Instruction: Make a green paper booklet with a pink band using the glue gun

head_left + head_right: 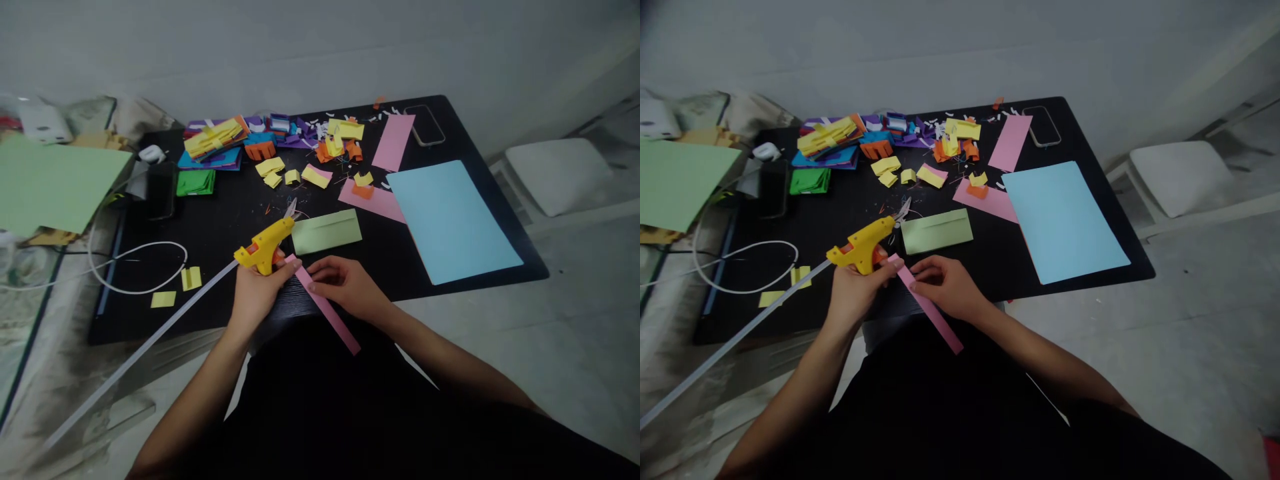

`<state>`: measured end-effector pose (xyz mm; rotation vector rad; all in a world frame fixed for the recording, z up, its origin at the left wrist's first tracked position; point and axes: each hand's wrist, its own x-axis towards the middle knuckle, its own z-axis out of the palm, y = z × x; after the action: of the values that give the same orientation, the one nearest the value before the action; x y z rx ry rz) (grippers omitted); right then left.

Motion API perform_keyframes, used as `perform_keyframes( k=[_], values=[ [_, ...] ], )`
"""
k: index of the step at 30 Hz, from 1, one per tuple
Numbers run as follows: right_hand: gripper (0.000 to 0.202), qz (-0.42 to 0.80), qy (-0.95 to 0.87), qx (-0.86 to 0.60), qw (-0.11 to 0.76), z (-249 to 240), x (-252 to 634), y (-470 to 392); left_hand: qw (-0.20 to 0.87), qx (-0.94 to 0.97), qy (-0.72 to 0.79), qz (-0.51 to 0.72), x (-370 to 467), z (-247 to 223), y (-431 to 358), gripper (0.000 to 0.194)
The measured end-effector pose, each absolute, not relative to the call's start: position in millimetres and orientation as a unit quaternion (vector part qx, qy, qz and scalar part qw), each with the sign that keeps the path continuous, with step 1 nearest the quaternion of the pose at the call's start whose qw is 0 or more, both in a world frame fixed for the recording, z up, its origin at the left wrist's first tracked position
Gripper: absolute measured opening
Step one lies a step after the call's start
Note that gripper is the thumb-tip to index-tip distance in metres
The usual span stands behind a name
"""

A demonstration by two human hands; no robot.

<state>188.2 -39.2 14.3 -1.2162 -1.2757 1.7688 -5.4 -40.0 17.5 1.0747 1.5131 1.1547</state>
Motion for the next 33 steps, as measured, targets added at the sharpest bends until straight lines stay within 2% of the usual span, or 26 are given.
perform_keyframes(
  k=[2, 7, 21, 23, 27, 31, 33],
  values=[
    [0.022, 0.673, -0.502, -0.446, 0.310, 14.8, 184.6, -37.1, 0.473, 0.425, 0.612, 0.471, -1.8, 16.9, -41.0, 0.033],
    [0.033, 0.668, -0.529, -0.432, 0.296, 12.5, 177.5, -34.5, 0.489, 0.413, 0.607, 0.472, -2.4, 18.7, -40.8, 0.032],
    [0.019, 0.692, -0.531, -0.444, 0.204, 7.0, 215.9, -61.0, 0.437, 0.389, 0.616, 0.528, -21.8, 25.5, -20.0, 0.031],
    [0.018, 0.701, -0.514, -0.447, 0.213, 6.1, 218.9, -64.2, 0.429, 0.390, 0.621, 0.528, -26.0, 27.8, -16.1, 0.032],
    [0.036, 0.717, -0.468, -0.432, 0.282, 5.6, 217.4, -67.0, 0.428, 0.404, 0.615, 0.525, -32.5, 28.8, -11.5, 0.029],
    [0.020, 0.748, -0.412, -0.411, 0.320, 7.1, 210.8, -65.3, 0.430, 0.401, 0.588, 0.555, -27.6, 25.7, -16.5, 0.030],
    [0.020, 0.771, -0.361, -0.404, 0.334, 6.9, 206.7, -64.5, 0.439, 0.385, 0.577, 0.572, -20.7, 22.4, -24.3, 0.033]
  ],
)
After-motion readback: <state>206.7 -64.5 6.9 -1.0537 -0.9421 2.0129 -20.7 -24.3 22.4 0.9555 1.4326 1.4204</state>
